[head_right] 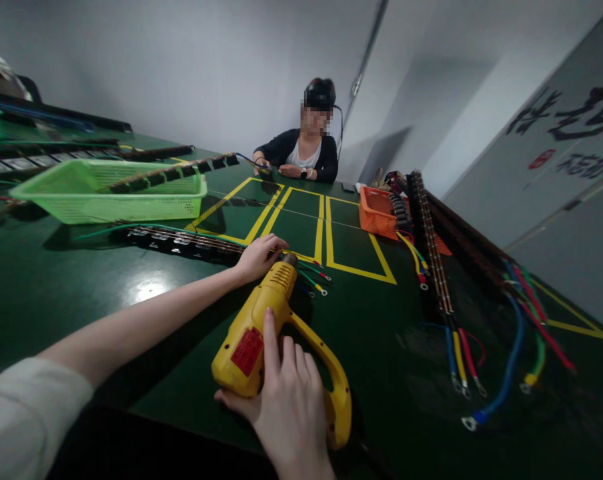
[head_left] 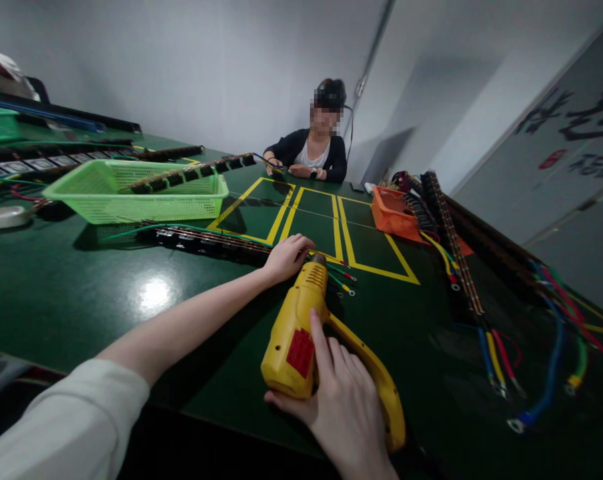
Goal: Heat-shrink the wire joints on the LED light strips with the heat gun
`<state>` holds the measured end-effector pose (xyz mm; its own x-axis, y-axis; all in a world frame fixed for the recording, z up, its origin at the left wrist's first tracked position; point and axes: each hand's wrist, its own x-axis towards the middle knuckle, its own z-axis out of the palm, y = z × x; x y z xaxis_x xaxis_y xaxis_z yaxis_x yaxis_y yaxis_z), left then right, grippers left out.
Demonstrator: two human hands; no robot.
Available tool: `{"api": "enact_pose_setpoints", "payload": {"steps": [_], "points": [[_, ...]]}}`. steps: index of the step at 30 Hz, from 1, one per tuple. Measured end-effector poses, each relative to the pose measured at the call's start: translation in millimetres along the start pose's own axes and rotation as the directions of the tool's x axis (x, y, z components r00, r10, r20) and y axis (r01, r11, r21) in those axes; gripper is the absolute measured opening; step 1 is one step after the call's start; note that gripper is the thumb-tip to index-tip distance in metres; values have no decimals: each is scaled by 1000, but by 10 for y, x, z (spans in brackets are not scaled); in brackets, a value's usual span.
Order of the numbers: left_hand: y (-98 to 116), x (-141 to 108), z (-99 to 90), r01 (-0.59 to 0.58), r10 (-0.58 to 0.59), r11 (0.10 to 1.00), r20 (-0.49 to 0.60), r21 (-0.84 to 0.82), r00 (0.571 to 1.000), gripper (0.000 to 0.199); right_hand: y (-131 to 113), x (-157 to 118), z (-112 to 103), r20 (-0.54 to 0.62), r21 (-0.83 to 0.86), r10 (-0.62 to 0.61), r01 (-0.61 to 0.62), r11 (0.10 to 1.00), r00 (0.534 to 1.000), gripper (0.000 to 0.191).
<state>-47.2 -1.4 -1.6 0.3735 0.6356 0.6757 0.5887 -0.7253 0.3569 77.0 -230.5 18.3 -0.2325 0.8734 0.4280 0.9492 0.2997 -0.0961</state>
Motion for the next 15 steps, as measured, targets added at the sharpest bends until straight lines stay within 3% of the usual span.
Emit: {"api": "enact_pose_setpoints", "payload": {"steps": [15], "points": [[40,-23,-26,-45,46,998,-1,47,999,17,275,-151,-98,-28,-85,36,-39,996,999,106]]}}
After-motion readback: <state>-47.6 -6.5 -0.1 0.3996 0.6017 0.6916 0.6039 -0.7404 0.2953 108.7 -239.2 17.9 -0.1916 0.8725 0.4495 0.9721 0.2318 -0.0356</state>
